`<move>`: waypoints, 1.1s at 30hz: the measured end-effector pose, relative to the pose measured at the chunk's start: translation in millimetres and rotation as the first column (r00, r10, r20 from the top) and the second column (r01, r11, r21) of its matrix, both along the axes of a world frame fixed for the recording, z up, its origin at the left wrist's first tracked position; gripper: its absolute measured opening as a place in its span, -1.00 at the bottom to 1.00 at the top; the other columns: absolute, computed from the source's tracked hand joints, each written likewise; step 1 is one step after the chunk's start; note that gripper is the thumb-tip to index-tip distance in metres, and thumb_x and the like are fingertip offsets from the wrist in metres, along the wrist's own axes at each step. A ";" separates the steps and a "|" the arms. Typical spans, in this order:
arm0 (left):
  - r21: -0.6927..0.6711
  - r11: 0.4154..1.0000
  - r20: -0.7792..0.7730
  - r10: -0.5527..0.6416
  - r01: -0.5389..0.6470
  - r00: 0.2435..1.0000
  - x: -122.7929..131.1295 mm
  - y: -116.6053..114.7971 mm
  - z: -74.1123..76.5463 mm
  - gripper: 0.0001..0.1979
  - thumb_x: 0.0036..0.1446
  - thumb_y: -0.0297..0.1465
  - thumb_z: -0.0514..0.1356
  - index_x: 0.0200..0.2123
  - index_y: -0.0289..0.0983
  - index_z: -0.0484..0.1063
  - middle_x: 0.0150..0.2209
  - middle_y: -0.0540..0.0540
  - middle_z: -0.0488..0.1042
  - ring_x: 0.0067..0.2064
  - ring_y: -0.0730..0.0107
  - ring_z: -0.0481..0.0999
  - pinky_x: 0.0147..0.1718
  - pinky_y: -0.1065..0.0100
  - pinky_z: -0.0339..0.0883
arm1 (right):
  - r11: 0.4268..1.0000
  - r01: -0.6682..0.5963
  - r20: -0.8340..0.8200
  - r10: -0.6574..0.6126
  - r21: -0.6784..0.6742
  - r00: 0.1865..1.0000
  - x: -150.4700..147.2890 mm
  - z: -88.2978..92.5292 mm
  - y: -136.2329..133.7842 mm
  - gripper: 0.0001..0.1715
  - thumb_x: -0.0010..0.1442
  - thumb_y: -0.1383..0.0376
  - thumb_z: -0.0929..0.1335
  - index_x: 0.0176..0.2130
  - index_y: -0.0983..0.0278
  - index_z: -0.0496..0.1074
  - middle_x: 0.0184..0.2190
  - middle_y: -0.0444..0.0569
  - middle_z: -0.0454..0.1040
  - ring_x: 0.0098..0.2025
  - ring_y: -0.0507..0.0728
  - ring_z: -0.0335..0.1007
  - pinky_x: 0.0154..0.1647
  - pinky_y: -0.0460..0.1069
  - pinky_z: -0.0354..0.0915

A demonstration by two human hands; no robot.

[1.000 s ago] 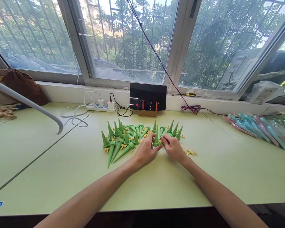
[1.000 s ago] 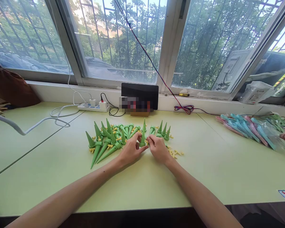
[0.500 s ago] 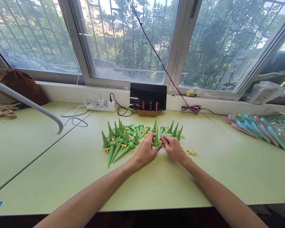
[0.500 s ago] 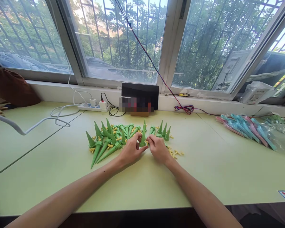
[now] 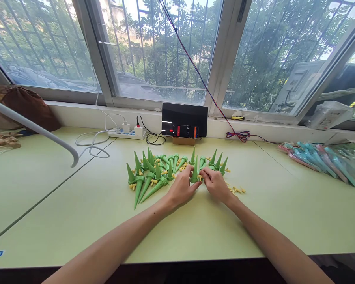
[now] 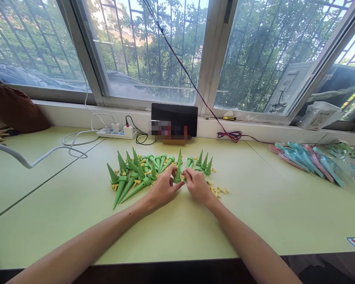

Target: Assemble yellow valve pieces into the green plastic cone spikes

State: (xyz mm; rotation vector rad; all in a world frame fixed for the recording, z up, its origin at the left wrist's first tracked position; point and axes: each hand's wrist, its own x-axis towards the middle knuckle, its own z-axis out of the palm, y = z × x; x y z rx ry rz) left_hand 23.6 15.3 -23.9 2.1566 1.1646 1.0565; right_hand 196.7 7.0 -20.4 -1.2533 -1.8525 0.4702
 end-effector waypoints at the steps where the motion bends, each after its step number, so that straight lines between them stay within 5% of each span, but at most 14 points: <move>1: 0.000 1.000 -0.004 0.001 -0.001 1.000 0.0 0.0 -0.1 -0.72 0.11 -0.30 0.25 -0.16 -0.22 0.25 -0.30 0.00 0.37 -0.42 0.43 0.36 -0.41 0.37 0.20 | 1.000 -0.001 -0.003 0.001 -0.002 1.000 -0.2 0.2 0.0 -0.63 0.38 0.17 0.19 -0.45 0.22 0.26 -0.56 -0.14 0.25 -0.50 0.06 0.10 -0.46 -0.04 0.05; 12: 0.035 0.996 -0.013 0.087 -0.086 0.996 1.3 -0.7 5.5 -0.72 0.16 -0.26 0.22 -0.11 -0.24 0.29 -0.32 -0.02 0.39 -0.39 0.38 0.38 -0.39 0.35 0.20 | 0.998 -0.051 -0.058 0.048 -0.047 0.997 -3.2 9.5 -6.0 -0.74 0.35 0.14 0.26 -0.31 0.24 0.36 -0.57 -0.16 0.32 -0.53 0.05 0.18 -0.47 -0.04 0.12; 20: 0.023 0.985 -0.007 0.170 -0.170 0.985 2.4 -2.7 10.7 -0.73 0.12 -0.32 0.21 -0.12 -0.25 0.32 -0.38 0.00 0.36 -0.39 0.36 0.37 -0.40 0.36 0.19 | 0.998 -0.068 -0.041 0.068 -0.009 0.997 -0.3 7.0 -3.0 -0.80 0.23 0.21 0.38 -0.18 0.27 0.40 -0.23 0.01 0.52 -0.41 0.06 0.41 -0.40 -0.04 0.32; 33: 0.036 0.991 0.001 0.129 -0.129 0.992 1.1 -0.4 7.5 -0.75 0.11 -0.35 0.21 -0.15 -0.24 0.28 -0.36 0.00 0.35 -0.41 0.39 0.35 -0.41 0.37 0.17 | 0.994 -0.090 -0.007 0.091 0.059 0.996 0.7 2.2 -1.5 -0.90 0.28 0.28 0.34 -0.21 0.27 0.40 -0.32 -0.01 0.48 -0.36 0.09 0.38 -0.40 -0.04 0.28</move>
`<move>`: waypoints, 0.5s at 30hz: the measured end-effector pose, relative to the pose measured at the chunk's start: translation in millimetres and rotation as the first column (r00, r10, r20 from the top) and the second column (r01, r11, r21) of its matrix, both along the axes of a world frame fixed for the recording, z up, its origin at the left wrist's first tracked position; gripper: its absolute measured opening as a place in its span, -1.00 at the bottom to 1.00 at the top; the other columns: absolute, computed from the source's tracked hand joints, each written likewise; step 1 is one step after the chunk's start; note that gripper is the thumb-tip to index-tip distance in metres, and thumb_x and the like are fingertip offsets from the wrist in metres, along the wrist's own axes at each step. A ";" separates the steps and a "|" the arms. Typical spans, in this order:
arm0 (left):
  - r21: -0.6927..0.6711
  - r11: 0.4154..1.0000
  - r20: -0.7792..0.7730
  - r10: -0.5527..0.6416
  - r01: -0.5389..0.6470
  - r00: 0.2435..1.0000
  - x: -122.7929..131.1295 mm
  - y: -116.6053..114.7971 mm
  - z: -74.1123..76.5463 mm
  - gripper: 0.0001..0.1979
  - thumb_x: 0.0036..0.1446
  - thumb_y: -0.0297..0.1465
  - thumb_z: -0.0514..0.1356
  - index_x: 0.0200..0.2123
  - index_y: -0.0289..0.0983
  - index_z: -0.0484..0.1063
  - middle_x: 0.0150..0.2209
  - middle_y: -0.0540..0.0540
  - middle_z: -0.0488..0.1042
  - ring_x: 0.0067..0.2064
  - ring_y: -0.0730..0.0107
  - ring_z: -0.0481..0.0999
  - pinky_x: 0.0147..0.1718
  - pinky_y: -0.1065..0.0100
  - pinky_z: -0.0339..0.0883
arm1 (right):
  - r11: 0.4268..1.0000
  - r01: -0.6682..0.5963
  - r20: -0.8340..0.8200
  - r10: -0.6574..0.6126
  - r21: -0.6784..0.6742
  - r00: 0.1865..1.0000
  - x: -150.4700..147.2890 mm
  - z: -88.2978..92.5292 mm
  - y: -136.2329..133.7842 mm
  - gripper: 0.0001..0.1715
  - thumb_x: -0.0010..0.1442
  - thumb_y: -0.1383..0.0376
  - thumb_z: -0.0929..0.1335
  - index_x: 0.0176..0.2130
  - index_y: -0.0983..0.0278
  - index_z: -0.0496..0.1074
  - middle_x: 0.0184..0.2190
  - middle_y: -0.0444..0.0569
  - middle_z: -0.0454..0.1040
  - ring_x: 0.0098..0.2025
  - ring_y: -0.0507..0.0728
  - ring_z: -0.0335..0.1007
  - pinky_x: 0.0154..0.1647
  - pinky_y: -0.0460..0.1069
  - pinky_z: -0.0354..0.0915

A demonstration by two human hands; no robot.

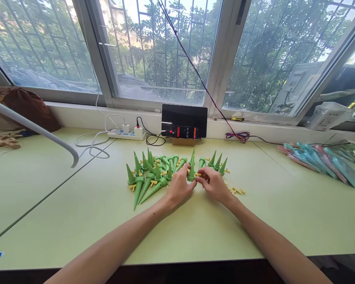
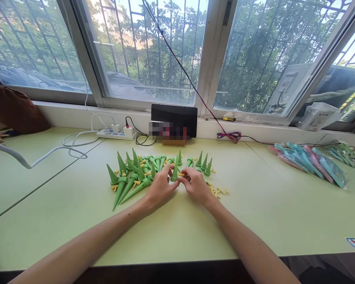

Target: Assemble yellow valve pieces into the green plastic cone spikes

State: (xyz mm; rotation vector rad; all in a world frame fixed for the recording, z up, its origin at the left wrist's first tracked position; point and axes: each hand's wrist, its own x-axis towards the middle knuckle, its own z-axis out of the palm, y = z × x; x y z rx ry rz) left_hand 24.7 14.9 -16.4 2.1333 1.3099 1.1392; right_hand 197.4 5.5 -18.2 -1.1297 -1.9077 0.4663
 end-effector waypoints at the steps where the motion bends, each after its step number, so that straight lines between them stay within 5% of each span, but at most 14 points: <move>1: -0.001 1.000 0.001 -0.003 0.003 1.000 -0.1 0.0 0.0 -0.76 0.12 -0.34 0.21 -0.16 -0.24 0.27 -0.37 0.01 0.34 -0.40 0.39 0.34 -0.41 0.37 0.16 | 1.000 -0.002 0.002 0.002 0.005 1.000 0.1 -0.3 0.1 -0.90 0.28 0.28 0.33 -0.21 0.27 0.40 -0.32 -0.02 0.48 -0.36 0.10 0.37 -0.39 -0.04 0.27; 15: 0.001 1.000 0.002 -0.014 0.014 1.000 -0.2 -1.1 1.8 -0.80 0.13 -0.32 0.20 -0.23 -0.23 0.24 -0.38 0.01 0.31 -0.39 0.37 0.33 -0.41 0.36 0.15 | 1.000 -0.005 0.013 0.005 -0.015 1.000 -0.1 -3.6 0.2 -0.86 0.34 0.24 0.30 -0.25 0.25 0.39 -0.41 -0.08 0.42 -0.42 0.08 0.28 -0.38 -0.04 0.20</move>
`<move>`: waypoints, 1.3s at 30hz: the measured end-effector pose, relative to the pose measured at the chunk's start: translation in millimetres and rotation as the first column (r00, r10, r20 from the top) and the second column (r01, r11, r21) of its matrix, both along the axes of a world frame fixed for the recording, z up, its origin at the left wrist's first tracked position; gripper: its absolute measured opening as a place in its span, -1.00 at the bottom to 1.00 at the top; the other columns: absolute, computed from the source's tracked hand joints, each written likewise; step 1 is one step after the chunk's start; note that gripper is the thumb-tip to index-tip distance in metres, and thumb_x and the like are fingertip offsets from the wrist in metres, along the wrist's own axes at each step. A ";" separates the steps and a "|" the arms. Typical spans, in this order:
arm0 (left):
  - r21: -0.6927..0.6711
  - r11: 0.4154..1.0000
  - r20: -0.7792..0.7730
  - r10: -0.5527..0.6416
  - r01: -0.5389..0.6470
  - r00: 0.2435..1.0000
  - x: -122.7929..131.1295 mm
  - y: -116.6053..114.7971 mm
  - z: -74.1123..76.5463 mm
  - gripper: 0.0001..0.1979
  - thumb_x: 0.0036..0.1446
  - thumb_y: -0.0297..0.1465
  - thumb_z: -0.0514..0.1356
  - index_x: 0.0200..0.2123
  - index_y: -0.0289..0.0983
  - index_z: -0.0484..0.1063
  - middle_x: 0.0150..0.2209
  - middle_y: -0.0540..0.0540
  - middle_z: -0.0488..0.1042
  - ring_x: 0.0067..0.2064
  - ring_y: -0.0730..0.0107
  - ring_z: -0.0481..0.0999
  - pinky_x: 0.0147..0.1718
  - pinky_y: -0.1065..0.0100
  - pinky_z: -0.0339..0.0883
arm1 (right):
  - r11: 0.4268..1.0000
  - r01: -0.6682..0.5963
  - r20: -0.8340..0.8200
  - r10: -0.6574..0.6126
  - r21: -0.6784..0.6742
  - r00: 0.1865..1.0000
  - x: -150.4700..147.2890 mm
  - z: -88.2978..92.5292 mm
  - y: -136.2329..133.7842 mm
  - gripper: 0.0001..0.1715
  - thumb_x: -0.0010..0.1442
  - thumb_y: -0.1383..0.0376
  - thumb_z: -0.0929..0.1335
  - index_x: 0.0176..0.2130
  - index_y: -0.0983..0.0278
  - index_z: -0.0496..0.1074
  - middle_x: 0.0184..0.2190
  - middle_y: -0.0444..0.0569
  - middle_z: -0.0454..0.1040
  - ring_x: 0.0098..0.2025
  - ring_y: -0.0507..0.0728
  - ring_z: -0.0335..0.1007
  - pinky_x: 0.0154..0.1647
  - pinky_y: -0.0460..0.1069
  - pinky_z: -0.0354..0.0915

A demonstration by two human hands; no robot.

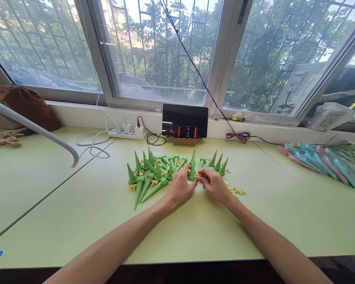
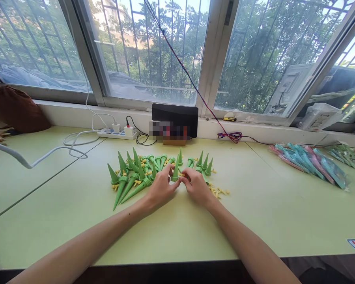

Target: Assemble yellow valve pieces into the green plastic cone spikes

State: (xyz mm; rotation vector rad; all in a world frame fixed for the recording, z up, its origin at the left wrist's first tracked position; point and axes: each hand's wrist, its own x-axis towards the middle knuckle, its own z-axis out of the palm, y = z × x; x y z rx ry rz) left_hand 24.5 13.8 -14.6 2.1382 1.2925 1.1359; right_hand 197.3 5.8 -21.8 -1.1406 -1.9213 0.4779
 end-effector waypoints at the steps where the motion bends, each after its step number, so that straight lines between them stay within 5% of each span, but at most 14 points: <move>1: 0.004 1.000 -0.001 0.001 -0.001 1.000 0.1 -0.1 0.0 -0.79 0.13 -0.31 0.20 -0.22 -0.23 0.24 -0.38 0.01 0.32 -0.40 0.37 0.33 -0.42 0.37 0.15 | 1.000 -0.001 0.000 0.001 -0.006 1.000 0.0 0.0 -0.2 -0.84 0.35 0.23 0.29 -0.26 0.25 0.39 -0.44 -0.09 0.41 -0.43 0.07 0.26 -0.39 -0.04 0.19; 39: 0.036 0.995 -0.116 -0.090 0.094 0.989 1.5 -2.3 -10.0 -0.77 0.10 -0.37 0.22 -0.17 -0.22 0.28 -0.34 -0.02 0.42 -0.33 0.31 0.41 -0.33 0.32 0.22 | 0.995 0.044 -0.003 -0.044 -0.091 0.999 0.6 3.3 0.1 -0.66 0.38 0.20 0.20 -0.43 0.21 0.28 -0.63 -0.15 0.32 -0.57 0.07 0.22 -0.45 -0.03 0.14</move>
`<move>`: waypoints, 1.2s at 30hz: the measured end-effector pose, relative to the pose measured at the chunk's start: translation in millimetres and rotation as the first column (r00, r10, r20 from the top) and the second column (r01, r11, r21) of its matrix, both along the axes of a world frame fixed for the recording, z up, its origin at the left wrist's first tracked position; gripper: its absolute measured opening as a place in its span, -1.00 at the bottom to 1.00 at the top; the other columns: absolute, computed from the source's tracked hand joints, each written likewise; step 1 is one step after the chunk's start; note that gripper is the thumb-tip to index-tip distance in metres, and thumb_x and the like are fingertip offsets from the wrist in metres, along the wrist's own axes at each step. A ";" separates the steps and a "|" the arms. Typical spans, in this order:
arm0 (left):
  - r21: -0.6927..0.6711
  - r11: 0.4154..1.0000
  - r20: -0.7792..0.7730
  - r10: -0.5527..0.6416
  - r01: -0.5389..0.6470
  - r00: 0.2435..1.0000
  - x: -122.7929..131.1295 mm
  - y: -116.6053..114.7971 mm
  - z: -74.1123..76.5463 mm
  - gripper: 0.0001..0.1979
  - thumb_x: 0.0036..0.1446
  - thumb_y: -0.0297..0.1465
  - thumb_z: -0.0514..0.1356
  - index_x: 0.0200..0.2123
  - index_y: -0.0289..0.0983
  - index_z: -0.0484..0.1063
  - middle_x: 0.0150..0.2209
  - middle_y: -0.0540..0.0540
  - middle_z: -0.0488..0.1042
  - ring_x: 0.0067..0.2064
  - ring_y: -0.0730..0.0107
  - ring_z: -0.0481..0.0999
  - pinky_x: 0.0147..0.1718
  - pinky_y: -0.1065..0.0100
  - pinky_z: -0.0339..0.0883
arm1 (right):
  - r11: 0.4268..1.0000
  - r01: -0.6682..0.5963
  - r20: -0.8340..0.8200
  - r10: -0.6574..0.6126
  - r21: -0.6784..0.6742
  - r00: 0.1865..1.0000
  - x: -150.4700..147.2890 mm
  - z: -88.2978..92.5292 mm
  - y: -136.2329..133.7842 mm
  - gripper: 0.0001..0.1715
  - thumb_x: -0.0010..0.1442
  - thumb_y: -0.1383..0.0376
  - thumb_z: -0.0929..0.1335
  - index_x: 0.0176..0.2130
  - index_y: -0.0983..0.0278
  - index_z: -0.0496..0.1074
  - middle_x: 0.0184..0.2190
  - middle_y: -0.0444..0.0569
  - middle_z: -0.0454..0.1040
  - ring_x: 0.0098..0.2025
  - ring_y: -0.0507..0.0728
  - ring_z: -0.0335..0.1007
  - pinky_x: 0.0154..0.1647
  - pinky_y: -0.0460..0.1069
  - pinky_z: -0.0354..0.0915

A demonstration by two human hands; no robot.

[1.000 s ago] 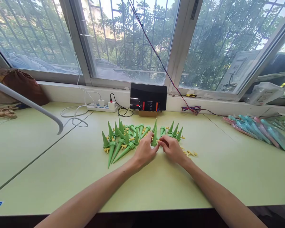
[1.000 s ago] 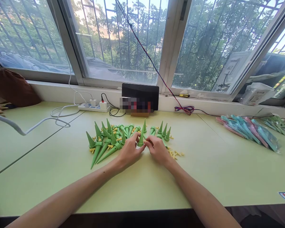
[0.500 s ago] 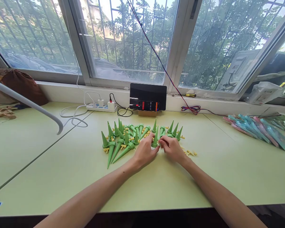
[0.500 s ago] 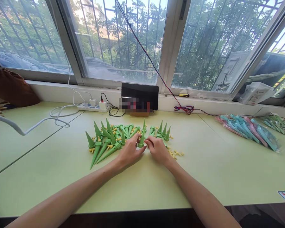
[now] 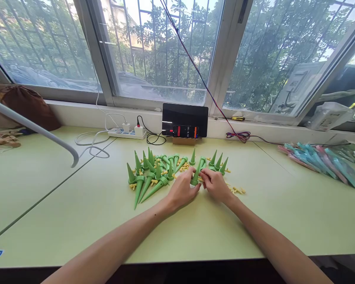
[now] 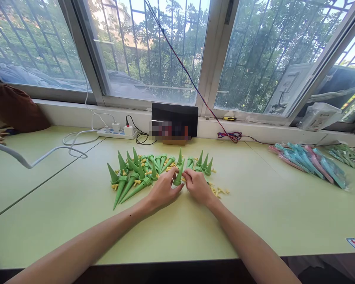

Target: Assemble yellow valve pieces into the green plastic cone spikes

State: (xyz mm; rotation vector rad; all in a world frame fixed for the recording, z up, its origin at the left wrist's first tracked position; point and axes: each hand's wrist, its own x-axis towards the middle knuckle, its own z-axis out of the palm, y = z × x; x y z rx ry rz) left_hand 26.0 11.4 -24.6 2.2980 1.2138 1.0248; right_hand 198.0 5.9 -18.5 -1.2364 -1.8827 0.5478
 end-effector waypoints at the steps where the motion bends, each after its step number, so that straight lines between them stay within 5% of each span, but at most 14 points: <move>1: 0.000 1.000 0.002 -0.004 0.004 1.000 0.1 0.2 -0.2 -0.77 0.10 -0.37 0.22 -0.16 -0.22 0.29 -0.33 -0.02 0.42 -0.33 0.31 0.42 -0.32 0.32 0.22 | 1.000 -0.002 0.002 0.002 0.003 1.000 0.0 0.0 0.1 -0.66 0.38 0.20 0.20 -0.43 0.21 0.27 -0.63 -0.15 0.31 -0.56 0.07 0.22 -0.45 -0.02 0.15; 15: 0.023 0.999 0.007 -0.043 0.043 0.999 -0.6 1.5 -3.1 -0.73 0.13 -0.35 0.22 -0.09 -0.22 0.31 -0.30 -0.05 0.46 -0.32 0.28 0.46 -0.28 0.28 0.29 | 0.982 -0.029 -0.126 0.005 -0.185 0.992 1.4 -0.6 3.1 -0.68 0.33 0.12 0.23 -0.40 0.21 0.32 -0.72 -0.21 0.25 -0.66 0.06 0.15 -0.56 -0.04 0.12; 30: 0.055 0.997 0.047 0.050 -0.052 0.998 1.4 0.4 0.3 -0.70 0.16 -0.40 0.18 -0.02 -0.23 0.30 -0.18 -0.13 0.50 -0.14 0.18 0.52 -0.17 0.21 0.37 | 0.961 -0.067 -0.237 0.001 -0.268 0.971 -2.2 -1.2 2.7 -0.52 0.31 -0.13 0.25 -0.37 0.19 0.28 -0.67 -0.19 0.36 -0.73 0.03 0.13 -0.66 -0.04 0.13; 36: 0.063 0.994 0.057 0.088 -0.092 0.994 1.4 1.1 1.4 -0.71 0.21 -0.39 0.17 0.01 -0.25 0.29 -0.15 -0.18 0.51 -0.11 0.14 0.54 -0.14 0.19 0.38 | 0.960 -0.096 -0.262 0.025 -0.262 0.965 -3.3 0.6 1.6 -0.57 0.30 -0.09 0.28 -0.34 0.20 0.28 -0.64 -0.19 0.38 -0.72 0.00 0.12 -0.67 -0.06 0.11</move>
